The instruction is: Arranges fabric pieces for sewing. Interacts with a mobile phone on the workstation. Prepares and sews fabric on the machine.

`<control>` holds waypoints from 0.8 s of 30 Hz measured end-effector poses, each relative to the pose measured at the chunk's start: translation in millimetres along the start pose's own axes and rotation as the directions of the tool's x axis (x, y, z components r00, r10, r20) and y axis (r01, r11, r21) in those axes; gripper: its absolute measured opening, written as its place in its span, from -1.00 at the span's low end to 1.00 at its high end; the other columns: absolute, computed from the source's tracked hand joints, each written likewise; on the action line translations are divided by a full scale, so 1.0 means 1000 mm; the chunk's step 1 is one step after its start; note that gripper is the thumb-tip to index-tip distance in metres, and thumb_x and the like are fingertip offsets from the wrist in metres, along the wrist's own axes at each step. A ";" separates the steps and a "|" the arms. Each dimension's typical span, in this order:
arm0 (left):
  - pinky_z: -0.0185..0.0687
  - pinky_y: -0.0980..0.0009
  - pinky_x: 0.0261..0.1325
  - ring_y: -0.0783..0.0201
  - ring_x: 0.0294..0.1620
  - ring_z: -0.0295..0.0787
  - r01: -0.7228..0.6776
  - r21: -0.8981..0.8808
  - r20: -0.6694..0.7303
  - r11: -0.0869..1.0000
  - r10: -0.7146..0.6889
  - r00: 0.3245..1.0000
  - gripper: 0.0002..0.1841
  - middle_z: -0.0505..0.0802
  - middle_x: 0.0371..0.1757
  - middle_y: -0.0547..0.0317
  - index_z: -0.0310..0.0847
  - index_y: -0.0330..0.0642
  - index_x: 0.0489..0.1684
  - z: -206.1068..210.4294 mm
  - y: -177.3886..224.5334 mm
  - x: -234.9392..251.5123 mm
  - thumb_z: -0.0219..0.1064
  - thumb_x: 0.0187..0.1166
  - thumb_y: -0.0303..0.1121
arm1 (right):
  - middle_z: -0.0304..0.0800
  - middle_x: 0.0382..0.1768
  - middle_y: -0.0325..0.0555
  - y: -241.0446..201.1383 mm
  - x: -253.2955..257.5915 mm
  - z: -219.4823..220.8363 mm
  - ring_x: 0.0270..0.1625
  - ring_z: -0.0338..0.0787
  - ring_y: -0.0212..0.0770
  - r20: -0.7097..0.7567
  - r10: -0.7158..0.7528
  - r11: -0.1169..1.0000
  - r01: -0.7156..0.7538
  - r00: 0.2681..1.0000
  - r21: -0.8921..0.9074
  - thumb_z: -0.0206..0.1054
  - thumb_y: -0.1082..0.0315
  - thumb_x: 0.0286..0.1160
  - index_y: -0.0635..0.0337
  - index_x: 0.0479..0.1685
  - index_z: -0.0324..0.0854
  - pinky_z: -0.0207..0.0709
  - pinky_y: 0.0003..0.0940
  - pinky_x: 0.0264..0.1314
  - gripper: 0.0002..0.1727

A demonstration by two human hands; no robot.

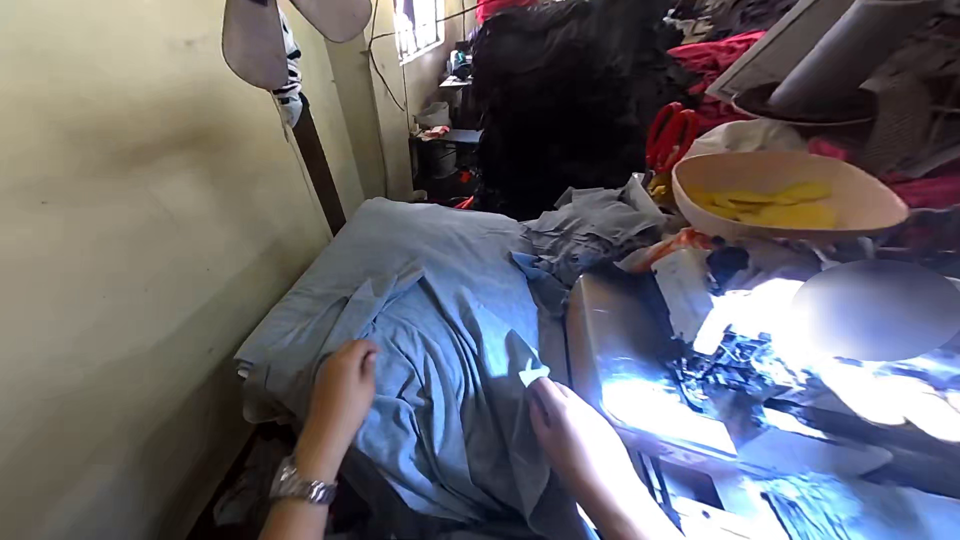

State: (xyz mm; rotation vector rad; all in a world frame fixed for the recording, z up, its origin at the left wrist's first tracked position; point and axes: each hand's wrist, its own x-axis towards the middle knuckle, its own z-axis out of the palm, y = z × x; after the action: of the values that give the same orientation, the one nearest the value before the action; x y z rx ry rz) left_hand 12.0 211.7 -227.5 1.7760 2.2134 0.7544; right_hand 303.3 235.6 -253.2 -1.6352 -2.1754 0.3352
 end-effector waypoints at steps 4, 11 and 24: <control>0.53 -0.14 0.49 -0.19 0.45 0.64 0.020 0.173 0.092 0.985 -0.036 0.995 -0.65 0.74 0.38 -0.21 0.69 -0.23 0.40 0.035 0.021 0.056 0.19 0.74 -0.41 | 0.83 -0.26 0.00 -0.002 0.001 -0.022 -0.25 0.85 -0.12 -0.032 0.046 0.926 -0.031 0.998 0.377 0.30 0.38 0.54 0.28 -0.02 0.72 0.74 -0.12 -0.13 -0.80; 0.63 -0.20 0.24 -0.13 0.10 0.79 -0.245 -0.043 -0.160 0.968 0.236 0.959 -0.86 0.83 0.02 -0.16 0.77 -0.30 -0.03 0.032 0.040 0.074 0.36 0.63 -0.45 | 0.75 -0.42 -0.33 0.004 0.014 -0.045 -0.35 0.74 -0.46 -0.010 0.182 0.507 -0.086 0.983 0.858 0.33 0.27 0.58 0.09 -0.30 0.68 0.63 -0.54 -0.27 -0.86; 0.76 0.52 0.11 0.47 -0.04 0.78 -0.550 -0.733 -0.193 0.401 0.653 0.733 -0.90 0.83 -0.08 0.30 0.74 -0.10 -0.04 -0.032 0.154 0.023 0.29 0.71 -0.38 | 0.86 -0.28 -0.19 -0.033 0.027 -0.075 -0.20 0.83 -0.43 -0.077 0.113 0.139 0.061 0.991 0.988 0.32 0.46 0.58 0.26 -0.12 0.74 0.74 -0.51 -0.04 -0.90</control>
State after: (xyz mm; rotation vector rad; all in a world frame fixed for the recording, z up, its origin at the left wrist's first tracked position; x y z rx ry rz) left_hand 122.5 248.2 -118.8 1.9921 0.7939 1.3933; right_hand 302.7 248.7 -167.8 -0.7720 -1.1273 1.3194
